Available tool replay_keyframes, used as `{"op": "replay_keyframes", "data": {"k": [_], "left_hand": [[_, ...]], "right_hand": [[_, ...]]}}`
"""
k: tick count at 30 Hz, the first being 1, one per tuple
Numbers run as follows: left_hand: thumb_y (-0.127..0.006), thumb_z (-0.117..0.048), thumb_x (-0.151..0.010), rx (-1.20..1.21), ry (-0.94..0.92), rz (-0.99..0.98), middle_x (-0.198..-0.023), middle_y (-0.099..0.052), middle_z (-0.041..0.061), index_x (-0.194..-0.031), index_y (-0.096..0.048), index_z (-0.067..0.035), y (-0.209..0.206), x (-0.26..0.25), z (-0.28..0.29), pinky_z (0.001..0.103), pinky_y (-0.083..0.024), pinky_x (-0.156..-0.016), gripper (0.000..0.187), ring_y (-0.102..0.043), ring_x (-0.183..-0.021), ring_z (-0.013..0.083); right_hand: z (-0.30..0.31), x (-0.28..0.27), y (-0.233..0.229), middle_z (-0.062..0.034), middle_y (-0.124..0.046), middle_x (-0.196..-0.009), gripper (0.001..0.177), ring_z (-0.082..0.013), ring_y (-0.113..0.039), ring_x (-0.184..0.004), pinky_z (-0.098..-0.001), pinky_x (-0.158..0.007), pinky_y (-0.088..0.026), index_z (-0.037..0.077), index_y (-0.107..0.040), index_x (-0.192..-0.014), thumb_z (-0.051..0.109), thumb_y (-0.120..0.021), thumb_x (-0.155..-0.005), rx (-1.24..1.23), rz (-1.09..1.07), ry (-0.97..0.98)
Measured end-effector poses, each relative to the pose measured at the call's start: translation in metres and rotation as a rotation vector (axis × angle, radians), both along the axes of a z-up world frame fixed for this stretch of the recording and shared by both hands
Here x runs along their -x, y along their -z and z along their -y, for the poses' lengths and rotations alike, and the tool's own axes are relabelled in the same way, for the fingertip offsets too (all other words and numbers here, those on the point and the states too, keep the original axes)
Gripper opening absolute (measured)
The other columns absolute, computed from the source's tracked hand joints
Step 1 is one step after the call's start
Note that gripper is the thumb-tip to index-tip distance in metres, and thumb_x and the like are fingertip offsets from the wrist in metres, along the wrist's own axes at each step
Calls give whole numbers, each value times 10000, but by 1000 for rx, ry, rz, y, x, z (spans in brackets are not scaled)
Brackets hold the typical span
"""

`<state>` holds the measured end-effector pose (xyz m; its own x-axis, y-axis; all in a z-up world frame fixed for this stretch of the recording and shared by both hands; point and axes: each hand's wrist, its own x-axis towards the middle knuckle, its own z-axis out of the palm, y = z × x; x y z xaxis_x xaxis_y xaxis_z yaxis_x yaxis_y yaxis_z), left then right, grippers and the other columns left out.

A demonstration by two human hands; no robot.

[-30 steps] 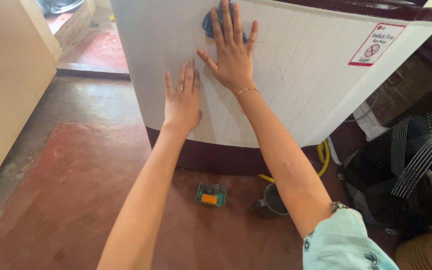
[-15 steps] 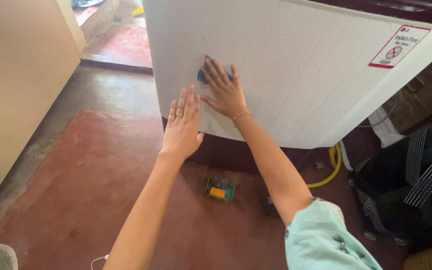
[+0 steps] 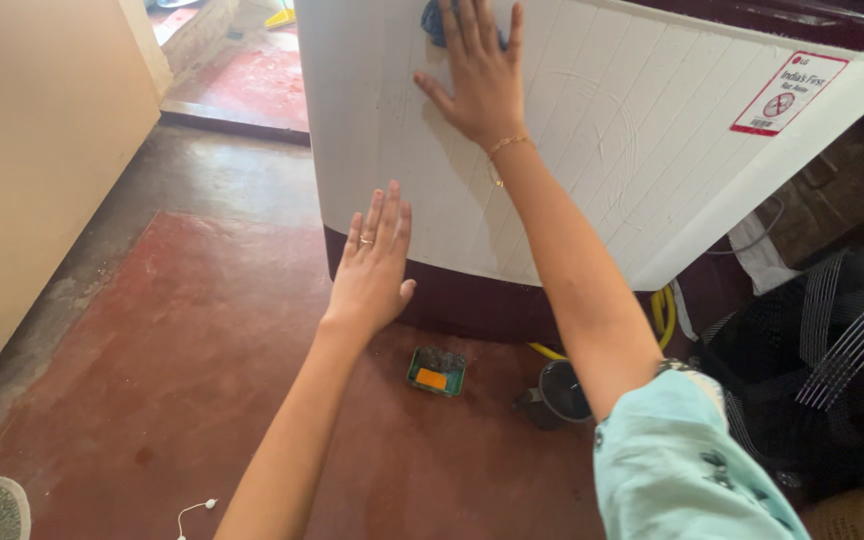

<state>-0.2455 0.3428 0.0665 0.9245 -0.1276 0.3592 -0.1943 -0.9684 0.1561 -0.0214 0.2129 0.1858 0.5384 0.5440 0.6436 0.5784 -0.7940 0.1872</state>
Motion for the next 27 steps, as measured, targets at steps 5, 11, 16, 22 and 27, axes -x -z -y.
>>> {"op": "replay_keyframes", "data": {"k": [5, 11, 16, 22, 27], "left_hand": [[-812, -287, -785, -7, 13, -6, -1684, 21, 150, -1579, -103, -24, -1, 14, 4, 468, -103, -1266, 1097, -14, -1568, 312], [-812, -290, -781, -34, -29, 0, -1683, 11, 155, -1589, -100, -17, 5, 25, -12, 472, -119, -1264, 1112, -25, -1563, 312], [-819, -296, -772, 53, -56, -16, -1682, 22, 165, -1578, -119, -9, 19, 23, -9, 484, -129, -1258, 1106, -18, -1564, 320], [-819, -302, -771, 93, -63, -11, -1680, 14, 171, -1573, -149, 4, 31, 42, -19, 501, -140, -1251, 1088, -23, -1563, 331], [-818, -300, -767, 93, -82, -20, -1670, 13, 183, -1564, -150, 13, 34, 59, -33, 508, -139, -1249, 1086, -23, -1557, 341]], "right_hand": [[-19, 21, 26, -105, -235, -1712, 883, -229, -121, -1573, -586, -1238, 1, 87, -291, -1637, 631, -510, -977, 181, 72, -247], [-16, 6, -23, -74, -442, -1617, 664, -233, -355, -1494, -539, -1248, -197, 131, -413, -1607, 565, -420, -1105, 140, -187, 1], [-33, -20, 12, -146, -389, -1616, 737, -316, -299, -1498, -619, -1199, -141, 66, -386, -1595, 583, -505, -1083, 97, 174, -57], [-25, -13, 184, -5, -162, -1728, 914, -167, -96, -1583, -485, -1264, -59, 144, -206, -1654, 690, -424, -955, 521, 143, -174], [-7, -4, 218, 20, -138, -1732, 975, -150, -86, -1588, -438, -1292, -30, 142, -179, -1665, 729, -402, -920, 602, 42, -268]]}}
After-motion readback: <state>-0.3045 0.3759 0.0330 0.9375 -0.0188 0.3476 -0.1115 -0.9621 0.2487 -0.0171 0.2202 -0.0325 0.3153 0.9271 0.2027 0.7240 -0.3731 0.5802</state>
